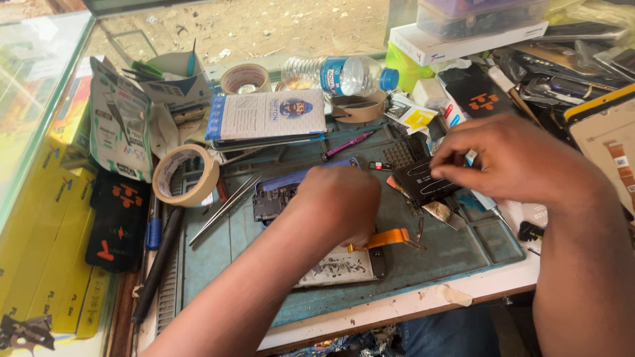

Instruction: The person works on a disassembled smartphone at a cluttered workbench. They handle the phone chassis, battery, and internal components, using a syringe-like tool to apply adhesive and a plastic card to press parts. The person also retrieves a screen protector package from a drawer and places it on the work surface.

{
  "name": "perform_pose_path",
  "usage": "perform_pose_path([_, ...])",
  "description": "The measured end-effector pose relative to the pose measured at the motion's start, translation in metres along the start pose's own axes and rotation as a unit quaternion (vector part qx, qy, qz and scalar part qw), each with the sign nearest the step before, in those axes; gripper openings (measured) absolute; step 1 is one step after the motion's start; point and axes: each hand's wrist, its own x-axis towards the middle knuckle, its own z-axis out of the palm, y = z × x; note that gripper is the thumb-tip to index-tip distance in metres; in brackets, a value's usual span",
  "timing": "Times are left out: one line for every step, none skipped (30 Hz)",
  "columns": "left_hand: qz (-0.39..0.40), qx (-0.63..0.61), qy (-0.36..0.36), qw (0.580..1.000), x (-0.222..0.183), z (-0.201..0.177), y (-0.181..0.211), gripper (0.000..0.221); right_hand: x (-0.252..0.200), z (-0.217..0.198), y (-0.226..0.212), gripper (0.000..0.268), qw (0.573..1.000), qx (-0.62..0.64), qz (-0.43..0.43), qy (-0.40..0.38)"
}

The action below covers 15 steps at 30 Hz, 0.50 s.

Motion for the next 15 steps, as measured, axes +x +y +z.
perform_pose_path([0.008,-0.008,0.021,1.000,-0.004,0.002,-0.004,0.032,0.002,0.003,0.000,0.031,1.000,-0.018,0.004,-0.018])
perform_pose_path([0.019,-0.018,0.031,0.999,-0.006,0.005,-0.008,0.029,0.002,0.007,-0.001,0.038,0.998,-0.038,0.008,-0.040])
perform_pose_path([0.029,-0.027,0.041,0.998,-0.008,0.007,-0.011,0.027,0.002,0.009,-0.001,0.045,0.998,-0.038,0.005,-0.055])
perform_pose_path([0.038,-0.037,0.052,0.997,-0.010,0.008,-0.015,0.024,0.003,0.011,-0.001,0.052,0.997,-0.040,-0.001,-0.068])
perform_pose_path([0.039,-0.043,0.063,0.996,-0.013,0.008,-0.018,0.021,0.004,0.013,-0.002,0.059,0.996,-0.041,-0.007,-0.082])
perform_pose_path([0.040,-0.048,0.074,0.995,-0.016,0.008,-0.021,0.019,0.005,0.014,-0.002,0.063,0.996,-0.048,-0.007,-0.080])
perform_pose_path([0.042,-0.054,0.085,0.994,-0.019,0.006,-0.024,0.017,0.006,0.015,-0.001,0.066,0.995,-0.056,-0.008,-0.078])
perform_pose_path([0.041,-0.056,0.086,0.994,-0.023,0.004,-0.027,0.016,0.006,0.016,0.000,0.070,0.995,-0.064,-0.007,-0.076])
perform_pose_path([0.040,-0.058,0.088,0.994,-0.029,0.001,-0.031,0.015,0.006,0.016,0.001,0.073,0.996,-0.055,-0.009,-0.067])
perform_pose_path([0.037,-0.061,0.088,0.994,-0.035,-0.002,-0.036,0.014,0.007,0.015,0.002,0.075,0.997,-0.046,-0.012,-0.058])
perform_pose_path([0.024,-0.061,0.089,0.994,-0.041,-0.005,-0.041,0.013,0.009,0.015,0.002,0.078,0.998,-0.037,-0.015,-0.050])
perform_pose_path([0.012,-0.061,0.089,0.994,-0.048,-0.008,-0.045,0.012,0.009,0.015,0.002,0.073,0.997,-0.036,0.015,-0.067])
perform_pose_path([-0.001,-0.061,0.090,0.994,-0.054,-0.010,-0.050,0.012,0.010,0.015,0.003,0.069,0.995,-0.034,0.046,-0.083])
perform_pose_path([-0.006,-0.076,0.099,0.992,-0.060,-0.012,-0.054,0.013,0.010,0.015,0.003,0.065,0.992,-0.032,0.076,-0.099])
perform_pose_path([-0.011,-0.091,0.108,0.990,-0.066,-0.013,-0.059,0.016,0.010,0.016,0.003,0.061,0.996,-0.037,0.029,-0.071])
